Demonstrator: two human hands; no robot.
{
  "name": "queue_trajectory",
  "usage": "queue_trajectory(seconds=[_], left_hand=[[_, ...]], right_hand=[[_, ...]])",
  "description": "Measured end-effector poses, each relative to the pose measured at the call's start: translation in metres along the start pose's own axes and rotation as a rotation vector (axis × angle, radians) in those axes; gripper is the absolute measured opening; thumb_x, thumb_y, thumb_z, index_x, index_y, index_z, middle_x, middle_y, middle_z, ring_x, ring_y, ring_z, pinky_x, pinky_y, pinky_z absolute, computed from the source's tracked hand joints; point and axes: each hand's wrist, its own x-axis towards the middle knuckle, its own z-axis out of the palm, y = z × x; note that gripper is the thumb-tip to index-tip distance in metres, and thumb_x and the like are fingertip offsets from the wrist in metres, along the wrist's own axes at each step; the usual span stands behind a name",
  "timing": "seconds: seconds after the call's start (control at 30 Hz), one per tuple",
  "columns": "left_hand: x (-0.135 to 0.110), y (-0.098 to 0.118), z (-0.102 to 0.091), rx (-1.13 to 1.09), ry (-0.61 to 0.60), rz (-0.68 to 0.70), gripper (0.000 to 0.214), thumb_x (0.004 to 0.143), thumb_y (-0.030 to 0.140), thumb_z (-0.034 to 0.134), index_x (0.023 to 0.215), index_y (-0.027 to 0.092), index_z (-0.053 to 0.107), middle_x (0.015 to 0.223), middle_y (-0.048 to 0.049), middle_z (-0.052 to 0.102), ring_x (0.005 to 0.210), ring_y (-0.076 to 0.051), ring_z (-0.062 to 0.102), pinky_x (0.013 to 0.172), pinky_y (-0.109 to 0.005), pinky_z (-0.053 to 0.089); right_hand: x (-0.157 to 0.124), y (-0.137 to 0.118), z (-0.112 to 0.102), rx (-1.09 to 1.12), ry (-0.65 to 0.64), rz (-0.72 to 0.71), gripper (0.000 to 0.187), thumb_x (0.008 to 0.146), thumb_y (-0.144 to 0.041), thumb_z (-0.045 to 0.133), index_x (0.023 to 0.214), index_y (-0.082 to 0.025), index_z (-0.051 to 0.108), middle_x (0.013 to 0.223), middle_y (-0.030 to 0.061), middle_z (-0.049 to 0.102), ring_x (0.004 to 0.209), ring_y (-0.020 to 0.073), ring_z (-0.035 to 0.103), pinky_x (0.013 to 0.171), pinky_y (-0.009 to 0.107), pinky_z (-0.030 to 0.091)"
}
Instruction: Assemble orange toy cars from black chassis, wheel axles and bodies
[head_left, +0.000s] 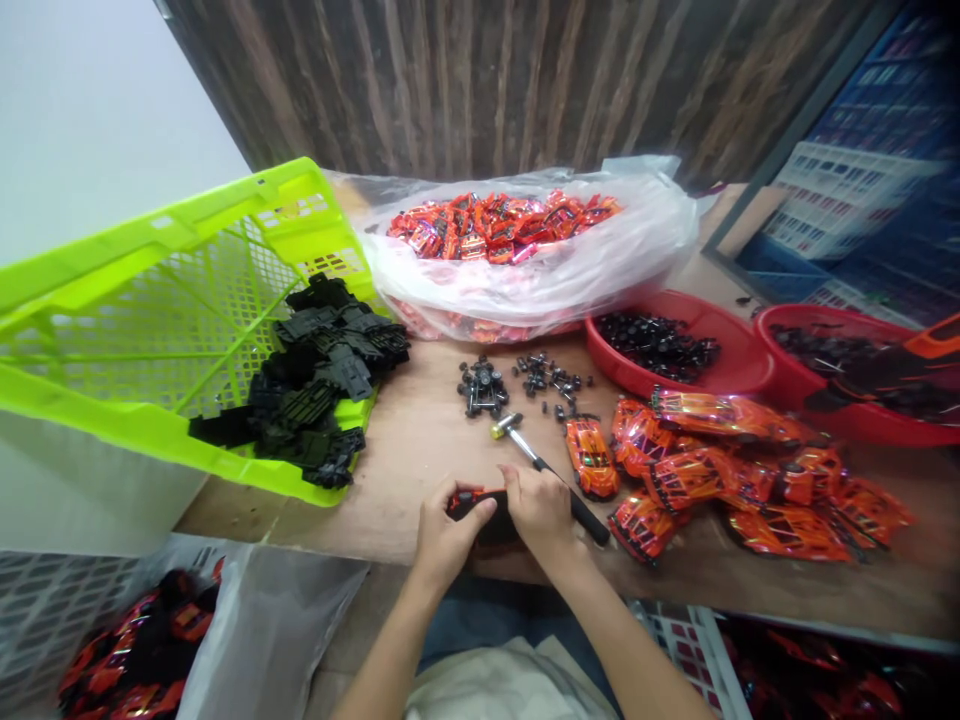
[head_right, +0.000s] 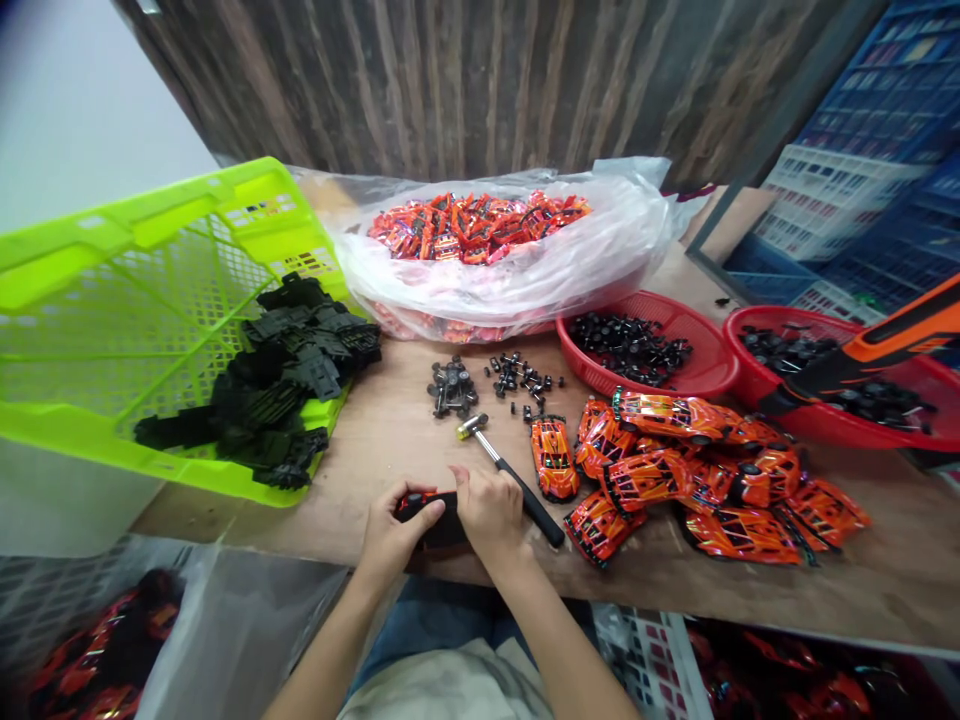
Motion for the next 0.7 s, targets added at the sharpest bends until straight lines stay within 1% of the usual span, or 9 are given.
queue_trajectory(seconds=[0.1,0.17,0.23,0.33,0.43,0.5,0.57,0.63,0.7], left_hand=[[0.016,-0.002,-0.011,0.055,0.014,-0.026,0.023,0.069,0.036,0.068,0.079,0.015,0.065,0.074,-0.002,0.065,0.074,-0.018,0.06,0.07,-0.028,0.046],[0.026,-0.004,-0.018,0.11,0.038,-0.033,0.025,0.066,0.034,0.07,0.081,0.015,0.066,0.076,-0.0026,0.064,0.075,-0.019,0.06,0.07,-0.029,0.047],[0.032,-0.006,-0.021,0.13,0.031,-0.051,0.029,0.062,0.033,0.072,0.084,0.014,0.066,0.079,-0.003,0.064,0.075,-0.019,0.06,0.068,-0.029,0.048],[0.035,-0.009,-0.02,0.111,-0.013,-0.088,0.032,0.061,0.033,0.072,0.085,0.014,0.064,0.077,-0.0021,0.062,0.071,-0.017,0.059,0.064,-0.027,0.048],[0.035,-0.01,-0.017,0.087,-0.009,-0.099,0.029,0.062,0.032,0.07,0.084,0.014,0.063,0.074,-0.0009,0.06,0.067,-0.016,0.057,0.06,-0.026,0.047],[0.035,-0.011,-0.017,0.071,-0.001,-0.098,0.027,0.061,0.03,0.07,0.082,0.014,0.062,0.072,-0.0005,0.06,0.066,-0.016,0.057,0.059,-0.025,0.047],[0.037,-0.011,-0.017,0.053,-0.004,-0.094,0.026,0.06,0.028,0.07,0.081,0.014,0.062,0.072,-0.0003,0.059,0.067,-0.016,0.056,0.059,-0.025,0.046],[0.038,-0.012,-0.017,0.043,-0.005,-0.092,0.026,0.059,0.028,0.07,0.08,0.015,0.061,0.072,-0.0001,0.059,0.068,-0.016,0.056,0.059,-0.024,0.045],[0.039,-0.014,-0.017,0.039,-0.006,-0.097,0.026,0.059,0.028,0.07,0.08,0.015,0.061,0.071,0.0002,0.058,0.067,-0.015,0.056,0.06,-0.024,0.045]], right_hand=[[-0.005,0.01,-0.013,-0.209,-0.016,0.059,0.032,0.093,-0.034,0.043,0.075,-0.015,0.062,0.074,0.014,0.061,0.072,0.025,0.055,0.065,0.035,0.037],[-0.01,0.017,-0.021,-0.359,-0.045,0.074,0.023,0.088,-0.029,0.051,0.075,-0.013,0.061,0.079,0.0183,0.059,0.079,0.0299,0.054,0.068,0.04,0.038],[-0.013,0.021,-0.027,-0.375,-0.107,0.075,0.011,0.083,-0.021,0.056,0.077,-0.013,0.061,0.085,0.0199,0.059,0.084,0.0315,0.055,0.07,0.04,0.039],[-0.014,0.019,-0.039,-0.223,-0.273,0.231,0.006,0.082,-0.02,0.055,0.081,-0.015,0.059,0.083,0.0153,0.062,0.073,0.0257,0.059,0.061,0.033,0.04],[-0.025,0.015,-0.056,0.089,-0.438,0.334,0.021,0.09,-0.029,0.045,0.076,-0.02,0.057,0.062,0.0055,0.06,0.057,0.0196,0.058,0.053,0.028,0.038],[-0.047,0.013,-0.066,0.329,-0.391,0.316,0.029,0.092,-0.038,0.039,0.079,-0.022,0.058,0.061,0.004,0.061,0.058,0.0191,0.059,0.054,0.027,0.042],[-0.077,0.012,-0.07,0.49,-0.267,0.346,0.035,0.094,-0.044,0.032,0.091,-0.022,0.059,0.062,0.004,0.061,0.058,0.0192,0.06,0.054,0.028,0.045],[-0.109,0.012,-0.067,0.537,-0.207,0.404,0.038,0.094,-0.045,0.029,0.096,-0.022,0.059,0.058,0.0038,0.059,0.054,0.0201,0.06,0.052,0.029,0.046],[-0.134,0.014,-0.059,0.524,-0.245,0.422,0.036,0.093,-0.044,0.031,0.086,-0.025,0.06,0.056,0.0043,0.061,0.054,0.022,0.062,0.05,0.029,0.047]])
